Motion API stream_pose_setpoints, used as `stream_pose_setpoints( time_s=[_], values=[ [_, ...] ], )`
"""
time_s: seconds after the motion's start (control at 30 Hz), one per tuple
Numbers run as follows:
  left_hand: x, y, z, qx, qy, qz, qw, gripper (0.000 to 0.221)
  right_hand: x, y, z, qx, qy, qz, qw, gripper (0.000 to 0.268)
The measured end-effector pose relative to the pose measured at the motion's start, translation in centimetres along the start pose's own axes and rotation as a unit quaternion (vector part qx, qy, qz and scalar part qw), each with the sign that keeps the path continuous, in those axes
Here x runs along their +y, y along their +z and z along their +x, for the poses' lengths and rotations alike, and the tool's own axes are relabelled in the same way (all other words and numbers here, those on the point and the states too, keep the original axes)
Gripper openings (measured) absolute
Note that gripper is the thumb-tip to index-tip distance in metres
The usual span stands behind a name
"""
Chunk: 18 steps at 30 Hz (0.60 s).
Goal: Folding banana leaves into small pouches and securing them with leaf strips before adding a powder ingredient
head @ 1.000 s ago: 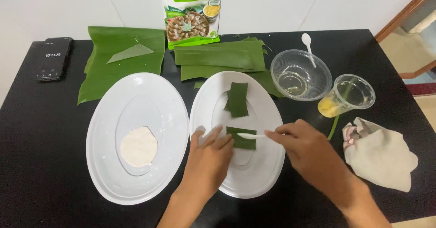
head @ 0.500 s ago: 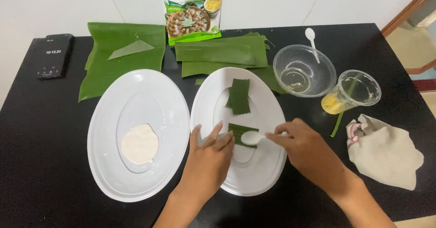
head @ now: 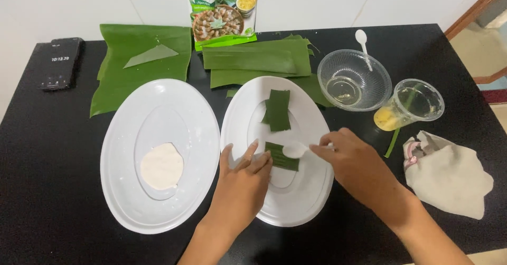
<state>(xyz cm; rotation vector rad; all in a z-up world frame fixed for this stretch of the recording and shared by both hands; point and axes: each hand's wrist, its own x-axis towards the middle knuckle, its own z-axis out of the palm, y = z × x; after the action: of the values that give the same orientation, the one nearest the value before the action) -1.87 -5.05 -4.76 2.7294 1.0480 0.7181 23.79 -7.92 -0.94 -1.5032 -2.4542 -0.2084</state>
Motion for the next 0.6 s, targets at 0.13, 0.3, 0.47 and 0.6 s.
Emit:
stream_pose_setpoints(
  time_s=[0.13, 0.3, 0.47, 0.6],
  values=[
    [0.1, -0.2, 0.1, -0.001, 0.0, 0.013, 1.0, 0.023, -0.1, 0.6, -0.2, -0.048, -0.01, 0.031, 0.998, 0.053],
    [0.3, -0.7, 0.2, -0.007, 0.006, -0.002, 1.0, 0.023, -0.4, -0.3, 0.1, 0.042, 0.012, -0.038, 0.998, 0.027],
    [-0.2, -0.6, 0.6, -0.027, -0.004, -0.03, 0.999, 0.024, 1.6, -1.4, -1.3, -0.032, 0.152, 0.09, 0.984, 0.026],
    [-0.4, -0.9, 1.2, -0.038, -0.01, -0.045, 0.998, 0.026, 3.0, -5.0, -2.7, -0.034, 0.293, 0.157, 0.943, 0.027]
  ],
)
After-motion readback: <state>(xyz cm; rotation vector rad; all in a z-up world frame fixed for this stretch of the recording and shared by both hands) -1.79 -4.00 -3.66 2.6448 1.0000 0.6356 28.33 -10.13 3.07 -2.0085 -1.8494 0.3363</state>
